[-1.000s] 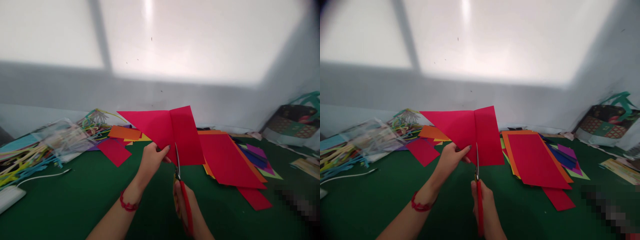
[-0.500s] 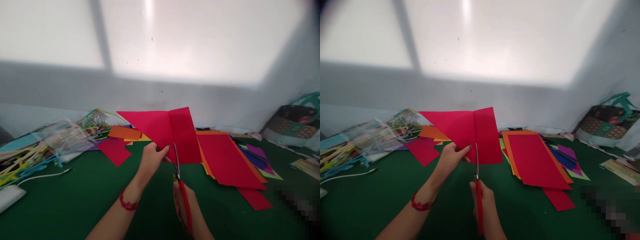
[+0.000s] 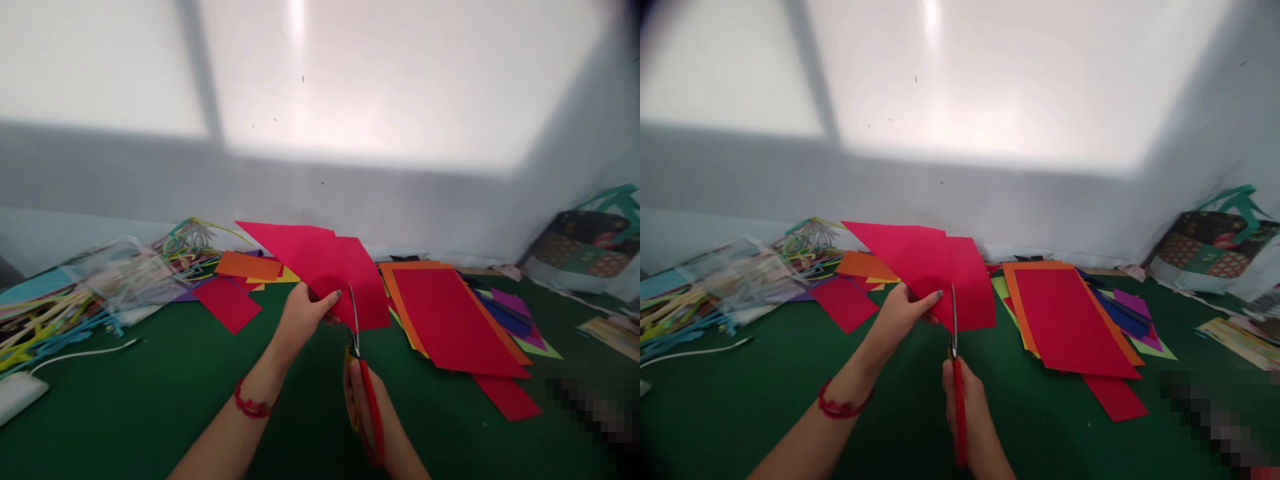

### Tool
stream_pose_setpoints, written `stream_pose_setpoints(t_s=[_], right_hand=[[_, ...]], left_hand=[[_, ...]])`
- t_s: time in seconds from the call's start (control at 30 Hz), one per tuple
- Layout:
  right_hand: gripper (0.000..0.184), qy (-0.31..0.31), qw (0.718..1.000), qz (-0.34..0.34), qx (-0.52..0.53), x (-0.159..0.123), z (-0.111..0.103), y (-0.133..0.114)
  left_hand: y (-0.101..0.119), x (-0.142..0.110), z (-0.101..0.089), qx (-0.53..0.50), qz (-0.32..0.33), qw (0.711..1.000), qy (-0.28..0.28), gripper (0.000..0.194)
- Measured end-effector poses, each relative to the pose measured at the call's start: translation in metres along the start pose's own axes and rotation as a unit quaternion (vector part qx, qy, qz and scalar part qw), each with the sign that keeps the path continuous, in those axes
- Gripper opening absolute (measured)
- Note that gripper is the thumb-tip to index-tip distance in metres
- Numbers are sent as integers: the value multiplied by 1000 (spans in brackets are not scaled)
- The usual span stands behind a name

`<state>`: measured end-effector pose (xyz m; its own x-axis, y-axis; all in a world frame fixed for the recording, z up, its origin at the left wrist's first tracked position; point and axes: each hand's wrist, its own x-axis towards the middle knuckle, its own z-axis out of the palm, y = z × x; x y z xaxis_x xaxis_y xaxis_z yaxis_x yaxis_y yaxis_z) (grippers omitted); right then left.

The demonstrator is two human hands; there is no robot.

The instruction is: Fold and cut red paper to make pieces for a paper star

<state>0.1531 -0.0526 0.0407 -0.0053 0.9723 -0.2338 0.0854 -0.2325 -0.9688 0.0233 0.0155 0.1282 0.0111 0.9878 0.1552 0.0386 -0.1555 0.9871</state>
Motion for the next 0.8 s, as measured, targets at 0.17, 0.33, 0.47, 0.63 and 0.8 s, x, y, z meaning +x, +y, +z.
stream_pose_setpoints(t_s=[0.17,0.33,0.47,0.63,0.8], right_hand=[[54,-20,998,14,59,2,4,7],[52,0,998,-14,67,0,2,2],[53,22,998,-33,48,0,3,1],[56,32,999,-16,1,0,3,-3],[57,43,998,0,-40,-2,1,-6]], left_hand=[[-3,-1,1,-21,27,999,-24,28],[0,-5,-1,34,62,997,-41,32],[2,-5,-2,17,49,994,-95,32],[3,-6,-3,0,46,991,-126,32],[2,-6,-2,6,48,991,-124,31]])
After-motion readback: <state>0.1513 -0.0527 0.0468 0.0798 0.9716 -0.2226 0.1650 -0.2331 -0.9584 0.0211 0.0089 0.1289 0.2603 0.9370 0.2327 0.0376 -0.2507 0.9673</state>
